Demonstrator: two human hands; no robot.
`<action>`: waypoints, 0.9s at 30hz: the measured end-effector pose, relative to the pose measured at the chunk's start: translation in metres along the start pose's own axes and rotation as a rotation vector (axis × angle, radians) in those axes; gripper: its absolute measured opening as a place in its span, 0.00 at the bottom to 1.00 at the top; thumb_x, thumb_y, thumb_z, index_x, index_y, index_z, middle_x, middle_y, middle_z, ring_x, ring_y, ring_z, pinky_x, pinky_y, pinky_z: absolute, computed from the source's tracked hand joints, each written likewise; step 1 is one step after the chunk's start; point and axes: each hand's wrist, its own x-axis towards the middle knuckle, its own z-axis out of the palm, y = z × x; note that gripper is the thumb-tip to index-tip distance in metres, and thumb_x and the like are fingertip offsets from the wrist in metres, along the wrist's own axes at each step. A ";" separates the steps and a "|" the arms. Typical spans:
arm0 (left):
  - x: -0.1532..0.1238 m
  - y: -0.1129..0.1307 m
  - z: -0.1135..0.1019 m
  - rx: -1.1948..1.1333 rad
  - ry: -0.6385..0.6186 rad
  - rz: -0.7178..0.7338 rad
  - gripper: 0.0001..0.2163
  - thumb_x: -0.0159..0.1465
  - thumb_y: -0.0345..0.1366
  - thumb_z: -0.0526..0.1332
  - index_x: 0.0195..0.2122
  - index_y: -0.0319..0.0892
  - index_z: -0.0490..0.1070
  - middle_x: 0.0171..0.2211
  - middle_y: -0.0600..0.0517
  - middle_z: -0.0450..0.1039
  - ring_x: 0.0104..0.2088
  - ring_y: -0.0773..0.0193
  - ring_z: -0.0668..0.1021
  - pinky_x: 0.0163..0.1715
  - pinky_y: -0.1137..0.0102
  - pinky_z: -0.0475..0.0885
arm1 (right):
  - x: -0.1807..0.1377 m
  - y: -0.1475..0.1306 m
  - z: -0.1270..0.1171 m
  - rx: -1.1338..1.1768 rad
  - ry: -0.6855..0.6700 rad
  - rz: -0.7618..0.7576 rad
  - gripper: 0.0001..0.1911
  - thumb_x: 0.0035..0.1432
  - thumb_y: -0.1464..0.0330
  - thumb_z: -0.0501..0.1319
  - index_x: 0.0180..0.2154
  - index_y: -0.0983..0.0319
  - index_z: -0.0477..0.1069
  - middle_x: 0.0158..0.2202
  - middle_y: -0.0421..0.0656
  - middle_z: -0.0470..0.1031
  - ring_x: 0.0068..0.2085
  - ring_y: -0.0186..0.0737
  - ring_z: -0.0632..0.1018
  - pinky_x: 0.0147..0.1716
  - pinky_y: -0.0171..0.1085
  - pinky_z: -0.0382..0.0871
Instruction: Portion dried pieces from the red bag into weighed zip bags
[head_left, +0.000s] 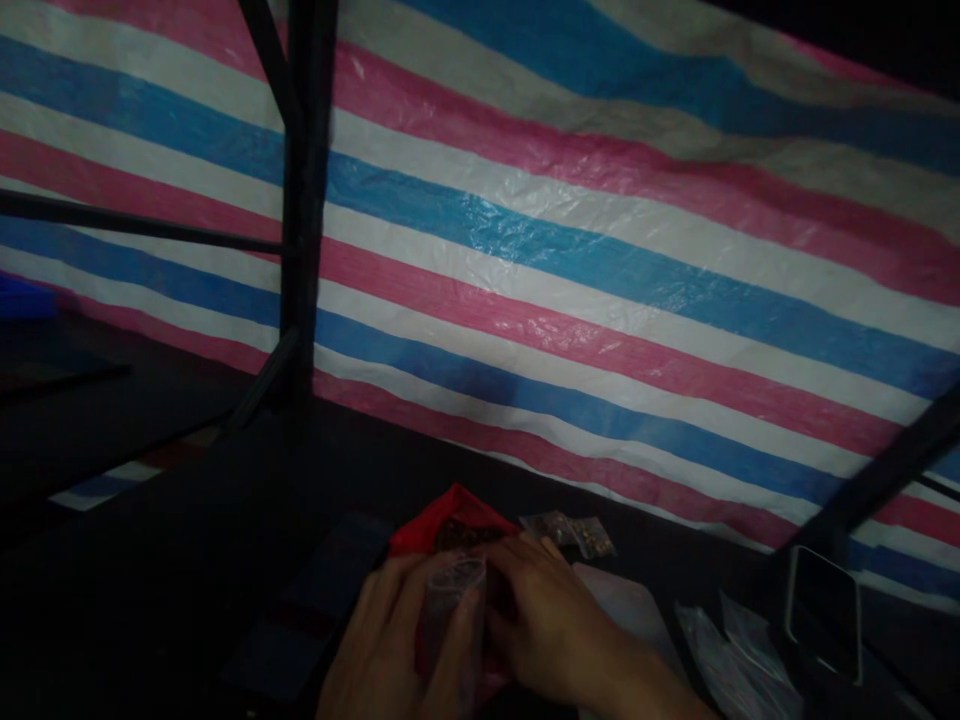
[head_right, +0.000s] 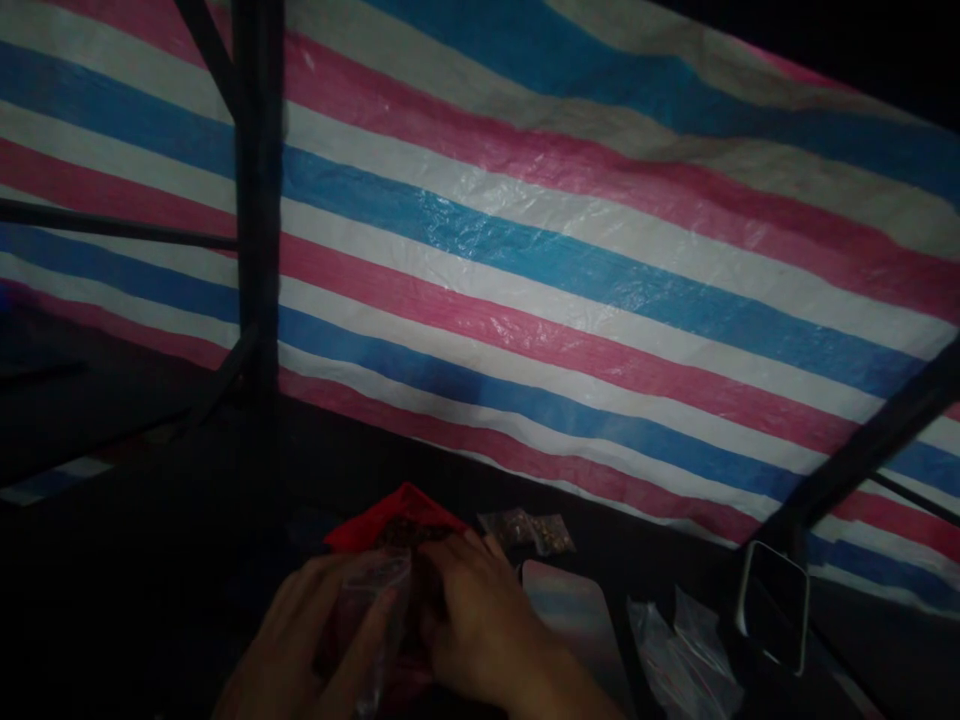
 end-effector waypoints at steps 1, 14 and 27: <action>0.005 0.000 -0.001 0.003 0.037 -0.018 0.18 0.72 0.53 0.56 0.51 0.51 0.80 0.49 0.46 0.81 0.49 0.50 0.83 0.46 0.54 0.84 | 0.002 -0.002 0.003 0.034 0.019 0.006 0.22 0.62 0.71 0.64 0.58 0.57 0.76 0.59 0.44 0.80 0.61 0.46 0.76 0.63 0.43 0.62; 0.038 0.019 0.022 -0.403 -0.111 -0.271 0.14 0.62 0.49 0.61 0.35 0.45 0.81 0.40 0.44 0.85 0.45 0.45 0.84 0.51 0.50 0.78 | 0.012 0.001 -0.010 -0.386 -0.073 0.065 0.23 0.67 0.81 0.52 0.57 0.71 0.76 0.59 0.63 0.78 0.61 0.59 0.77 0.63 0.53 0.65; 0.067 0.019 0.005 -0.656 -0.137 -0.554 0.25 0.48 0.60 0.68 0.35 0.43 0.81 0.35 0.45 0.86 0.40 0.44 0.85 0.41 0.58 0.79 | 0.029 0.025 -0.015 -0.345 -0.070 0.051 0.21 0.63 0.77 0.62 0.57 0.69 0.76 0.58 0.60 0.80 0.61 0.56 0.77 0.62 0.49 0.62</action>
